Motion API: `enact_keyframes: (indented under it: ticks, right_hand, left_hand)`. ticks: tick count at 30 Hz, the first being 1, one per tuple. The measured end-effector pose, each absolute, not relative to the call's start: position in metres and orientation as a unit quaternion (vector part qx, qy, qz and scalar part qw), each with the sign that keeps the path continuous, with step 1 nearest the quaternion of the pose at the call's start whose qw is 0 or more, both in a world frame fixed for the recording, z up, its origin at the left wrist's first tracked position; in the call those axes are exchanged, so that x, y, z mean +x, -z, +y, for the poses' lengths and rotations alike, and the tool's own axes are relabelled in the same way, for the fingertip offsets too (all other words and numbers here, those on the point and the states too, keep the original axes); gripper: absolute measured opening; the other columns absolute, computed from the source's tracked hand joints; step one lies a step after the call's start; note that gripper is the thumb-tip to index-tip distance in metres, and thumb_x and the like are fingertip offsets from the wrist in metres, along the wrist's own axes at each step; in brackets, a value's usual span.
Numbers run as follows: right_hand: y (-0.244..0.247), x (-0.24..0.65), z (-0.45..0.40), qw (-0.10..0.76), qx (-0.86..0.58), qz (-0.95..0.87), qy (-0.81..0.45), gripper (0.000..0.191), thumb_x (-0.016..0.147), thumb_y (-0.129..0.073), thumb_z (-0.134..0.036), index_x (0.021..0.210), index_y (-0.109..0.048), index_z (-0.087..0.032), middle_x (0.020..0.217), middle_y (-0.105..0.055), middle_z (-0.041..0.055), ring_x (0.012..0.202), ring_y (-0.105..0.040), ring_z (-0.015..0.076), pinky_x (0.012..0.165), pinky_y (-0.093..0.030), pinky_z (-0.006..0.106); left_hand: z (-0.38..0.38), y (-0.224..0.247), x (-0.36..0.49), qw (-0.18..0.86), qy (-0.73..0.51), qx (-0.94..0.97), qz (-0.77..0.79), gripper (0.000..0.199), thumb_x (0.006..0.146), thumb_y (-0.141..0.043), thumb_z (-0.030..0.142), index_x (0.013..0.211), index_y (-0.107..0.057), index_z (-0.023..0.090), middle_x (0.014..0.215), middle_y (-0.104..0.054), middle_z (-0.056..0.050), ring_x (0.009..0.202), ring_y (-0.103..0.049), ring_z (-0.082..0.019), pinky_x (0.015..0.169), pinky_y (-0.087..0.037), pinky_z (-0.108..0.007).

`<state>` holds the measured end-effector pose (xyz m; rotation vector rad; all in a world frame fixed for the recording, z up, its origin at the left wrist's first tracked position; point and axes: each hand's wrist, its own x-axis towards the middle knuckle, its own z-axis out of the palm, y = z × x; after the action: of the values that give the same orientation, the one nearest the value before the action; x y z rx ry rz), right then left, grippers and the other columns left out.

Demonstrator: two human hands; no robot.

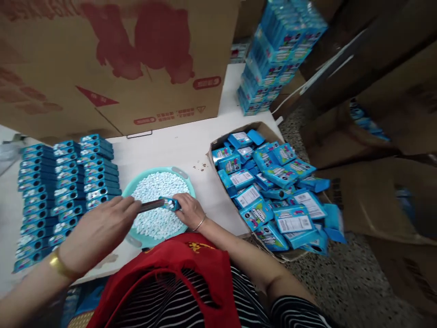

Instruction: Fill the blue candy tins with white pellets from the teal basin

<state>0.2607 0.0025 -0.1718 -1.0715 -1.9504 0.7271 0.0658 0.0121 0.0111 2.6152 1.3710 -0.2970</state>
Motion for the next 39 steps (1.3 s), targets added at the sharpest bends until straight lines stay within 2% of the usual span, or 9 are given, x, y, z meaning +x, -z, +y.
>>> enact_keyframes:
  ticks: [2,5,7,11,14,18,23,31,39]
  right_hand:
    - [0.166,0.261,0.003,0.406,-0.416,-0.761,-0.289,0.038,0.079,-0.053,-0.014,0.117,-0.049,-0.018,0.107,-0.064,0.0121,0.102,-0.059,0.0246,0.09,-0.051,0.042]
    - [0.156,0.259,0.0,0.426,-0.401,-0.757,-0.291,0.033,0.083,-0.054,-0.021,0.116,-0.05,-0.017,0.105,-0.064,0.0123,0.101,-0.059,0.0242,0.09,-0.051,0.041]
    - [0.15,0.257,-0.005,0.43,-0.383,-0.763,-0.294,0.032,0.085,-0.055,-0.025,0.116,-0.051,-0.017,0.103,-0.065,0.0121,0.1,-0.06,0.0236,0.09,-0.051,0.039]
    - [0.14,0.272,-0.006,0.407,-0.341,-0.792,-0.3,0.044,0.085,-0.06,-0.039,0.122,-0.049,-0.017,0.109,-0.064,0.0124,0.105,-0.058,0.0222,0.093,-0.05,0.036]
    - [0.137,0.31,0.011,0.389,-0.477,-0.756,-0.224,0.06,0.08,-0.061,-0.055,0.124,-0.05,-0.016,0.115,-0.06,0.0159,0.111,-0.055,0.028,0.096,-0.046,0.044]
    - [0.151,0.375,0.049,0.221,-0.722,-0.639,-0.15,0.08,0.078,-0.056,-0.065,0.134,-0.043,-0.009,0.121,-0.057,0.0237,0.115,-0.051,0.0388,0.094,-0.041,0.054]
    - [0.172,0.429,0.061,0.06,-0.68,-0.667,-0.298,0.07,0.079,-0.061,-0.052,0.133,-0.046,-0.011,0.132,-0.054,0.021,0.121,-0.052,0.0351,0.099,-0.042,0.046]
    - [0.148,0.461,0.007,0.255,-0.591,-0.694,-0.322,0.05,0.083,-0.059,-0.039,0.126,-0.046,-0.019,0.122,-0.059,0.0106,0.113,-0.057,0.0276,0.096,-0.045,0.047]
    - [0.134,0.4,-0.02,0.394,-0.552,-0.631,-0.377,0.044,0.081,-0.064,-0.035,0.12,-0.05,-0.022,0.116,-0.061,0.0083,0.106,-0.059,0.0244,0.095,-0.047,0.042]
  left_hand:
    - [0.017,-0.001,0.053,0.129,0.026,0.874,0.468,0.018,0.088,-0.044,0.031,0.094,-0.059,0.023,0.09,-0.059,-0.008,0.079,-0.058,-0.024,0.069,-0.049,-0.04]
    - [0.02,0.031,0.046,0.218,-0.054,0.864,0.45,0.038,0.083,-0.056,0.046,0.113,-0.052,0.024,0.111,-0.057,-0.009,0.089,-0.059,-0.021,0.075,-0.052,-0.034]
    - [0.017,0.055,0.05,0.256,-0.074,0.86,0.436,0.041,0.083,-0.057,0.045,0.118,-0.048,0.023,0.112,-0.057,-0.009,0.091,-0.059,-0.02,0.077,-0.052,-0.032]
    - [0.0,0.082,0.052,0.292,-0.065,0.851,0.432,0.023,0.089,-0.05,0.034,0.108,-0.052,0.021,0.099,-0.06,-0.005,0.084,-0.06,-0.016,0.074,-0.051,-0.029]
    - [-0.017,0.076,0.03,0.282,-0.082,0.83,0.475,0.023,0.089,-0.05,0.035,0.107,-0.054,0.021,0.098,-0.061,-0.006,0.086,-0.059,-0.017,0.075,-0.05,-0.029]
    - [-0.041,0.059,-0.032,0.204,-0.151,0.776,0.578,0.031,0.084,-0.053,0.048,0.099,-0.057,0.021,0.09,-0.062,-0.005,0.082,-0.059,-0.019,0.07,-0.05,-0.029]
    - [-0.066,0.069,-0.114,0.11,-0.141,0.689,0.702,0.032,0.076,-0.052,0.058,0.084,-0.056,0.027,0.07,-0.059,0.003,0.064,-0.057,-0.019,0.058,-0.048,-0.03]
    - [-0.057,0.153,-0.172,0.144,-0.06,0.648,0.746,0.039,0.07,-0.045,0.064,0.087,-0.053,0.029,0.076,-0.06,0.003,0.072,-0.06,-0.023,0.066,-0.051,-0.038]
    - [-0.038,0.171,-0.155,0.072,-0.07,0.639,0.762,0.051,0.076,-0.046,0.05,0.111,-0.052,0.014,0.11,-0.056,-0.018,0.104,-0.056,-0.033,0.087,-0.048,-0.047]
